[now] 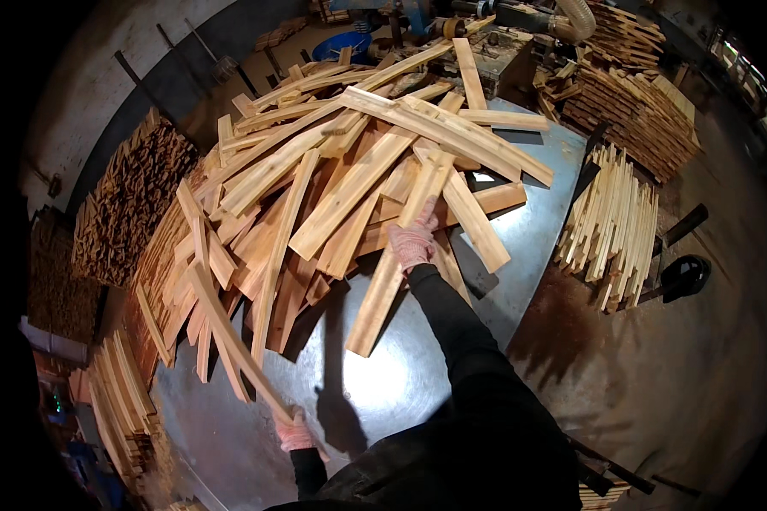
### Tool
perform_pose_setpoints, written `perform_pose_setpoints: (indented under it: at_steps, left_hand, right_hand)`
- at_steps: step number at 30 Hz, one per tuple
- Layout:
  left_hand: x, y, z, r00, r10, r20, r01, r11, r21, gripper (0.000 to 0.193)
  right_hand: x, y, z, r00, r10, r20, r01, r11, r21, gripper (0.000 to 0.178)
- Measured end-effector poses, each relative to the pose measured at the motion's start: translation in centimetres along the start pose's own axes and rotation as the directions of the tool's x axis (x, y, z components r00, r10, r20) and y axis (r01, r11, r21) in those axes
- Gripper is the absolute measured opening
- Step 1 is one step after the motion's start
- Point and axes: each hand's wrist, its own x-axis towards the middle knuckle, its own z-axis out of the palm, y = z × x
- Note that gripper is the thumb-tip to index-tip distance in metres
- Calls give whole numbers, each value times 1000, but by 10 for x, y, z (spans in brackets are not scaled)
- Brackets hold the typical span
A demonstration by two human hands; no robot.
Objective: The person sorts and stacks wooden planks on a metal table. They pick up planks from a scattered pile, align them, and place them into a neat stack.
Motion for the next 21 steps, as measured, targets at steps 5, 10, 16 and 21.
perform_pose_setpoints:
  at_steps: [5, 10, 16, 21]
  left_hand:
    - [-27, 102, 55, 942, 88, 323, 2, 963, -269, 58]
    - [-47, 67, 112, 872, 360, 332, -461, 831, 310, 123]
    - [-44, 46, 173, 979, 75, 191, -90, 994, 68, 107]
    - [-65, 100, 205, 998, 26, 54, -54, 783, 619, 111]
  right_hand:
    - [-77, -3, -4, 902, -425, -73, 425, 848, 316, 101]
    - [-149, -42, -48, 725, -650, 230, 595, 758, 265, 77]
    - [-64, -41, -78, 495, -582, 645, 568, 779, 267, 78]
    - [202, -1, -85, 770, -585, 256, 578, 470, -667, 103]
